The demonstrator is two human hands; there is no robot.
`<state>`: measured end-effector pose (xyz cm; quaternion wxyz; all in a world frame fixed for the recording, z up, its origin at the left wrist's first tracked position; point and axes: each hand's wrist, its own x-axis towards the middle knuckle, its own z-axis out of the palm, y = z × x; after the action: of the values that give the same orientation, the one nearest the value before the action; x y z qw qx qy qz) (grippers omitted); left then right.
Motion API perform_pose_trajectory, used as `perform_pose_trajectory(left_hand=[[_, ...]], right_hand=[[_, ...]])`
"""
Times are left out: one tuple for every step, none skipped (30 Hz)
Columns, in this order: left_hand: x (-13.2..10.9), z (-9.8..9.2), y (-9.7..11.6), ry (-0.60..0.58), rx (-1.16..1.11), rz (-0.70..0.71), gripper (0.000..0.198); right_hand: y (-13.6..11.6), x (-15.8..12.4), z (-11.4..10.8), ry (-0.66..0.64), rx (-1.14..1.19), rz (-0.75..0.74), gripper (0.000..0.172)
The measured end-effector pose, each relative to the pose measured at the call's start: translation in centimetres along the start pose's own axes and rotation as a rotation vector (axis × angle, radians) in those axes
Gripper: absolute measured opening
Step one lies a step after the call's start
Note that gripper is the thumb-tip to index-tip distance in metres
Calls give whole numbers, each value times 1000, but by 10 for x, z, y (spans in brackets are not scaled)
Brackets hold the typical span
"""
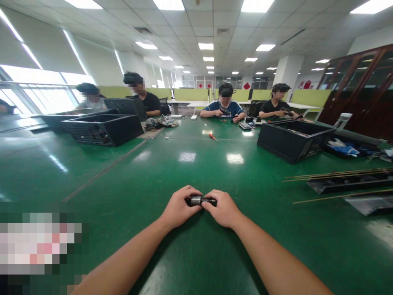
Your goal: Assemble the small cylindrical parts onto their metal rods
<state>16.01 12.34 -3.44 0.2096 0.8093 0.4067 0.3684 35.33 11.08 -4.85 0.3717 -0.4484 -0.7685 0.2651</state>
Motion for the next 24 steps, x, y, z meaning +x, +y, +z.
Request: perform_pose_trajectory(left_hand=[[0, 0, 0, -1, 1, 0, 26], [0, 0, 0, -2, 2, 0, 26], [0, 0, 0, -2, 4, 0, 26], [0, 0, -1, -2, 5, -1, 26], [0, 0, -1, 0, 4, 0, 26], [0, 0, -1, 1, 4, 0, 26], [0, 0, -1, 1, 2, 0, 26], [0, 0, -1, 0, 1, -1, 26], [0, 0, -1, 0, -2, -3, 26], [0, 0, -1, 0, -4, -6, 26], [0, 0, -1, 0, -7, -9, 26], [0, 0, 0, 0, -10, -12, 26], [0, -1, 0, 1, -12, -15, 26], [0, -1, 0, 2, -13, -17, 26], [0, -1, 0, 3, -13, -17, 26], [0, -1, 0, 4, -12, -16, 26], [0, 0, 0, 5, -12, -13, 26], [0, 0, 0, 6, -12, -10, 26], [0, 0, -1, 9, -11, -8, 27], [0, 0, -1, 11, -10, -8, 27], [0, 1, -2, 15, -9, -10, 27], [0, 1, -2, 17, -7, -12, 27], [0, 1, -2, 19, -5, -14, 28], [0, 1, -2, 19, -4, -16, 28]], right_hand=[[0, 0, 0, -2, -4, -3, 12], [0, 0, 0, -4, -9, -4, 12], [1, 1, 0, -4, -14, -3, 12], [1, 1, 0, -4, -19, -3, 13], [1, 1, 0, -3, -23, -1, 13], [2, 1, 0, -2, -26, 0, 13], [3, 1, 0, -1, -27, 0, 13], [3, 1, 1, -1, -28, 1, 13], [3, 1, 1, -2, -27, 2, 13], [3, 1, 1, -3, -26, 4, 13], [3, 1, 1, -3, -26, 6, 13], [3, 1, 1, -3, -26, 7, 13], [3, 1, 1, -1, -26, 7, 13], [2, 1, 1, -1, -27, 8, 13], [2, 1, 0, -2, -28, 8, 13], [2, 1, 0, -3, -30, 9, 12], [2, 1, 0, -2, -33, 10, 12], [2, 1, 0, -3, -35, 11, 12], [3, 1, 0, -2, -36, 11, 12], [3, 1, 0, 0, -35, 9, 12], [3, 1, 0, 2, -33, 7, 12], [3, 1, 0, 3, -31, 4, 12], [3, 1, 0, 4, -29, 2, 12], [3, 1, 0, 4, -28, 0, 12]])
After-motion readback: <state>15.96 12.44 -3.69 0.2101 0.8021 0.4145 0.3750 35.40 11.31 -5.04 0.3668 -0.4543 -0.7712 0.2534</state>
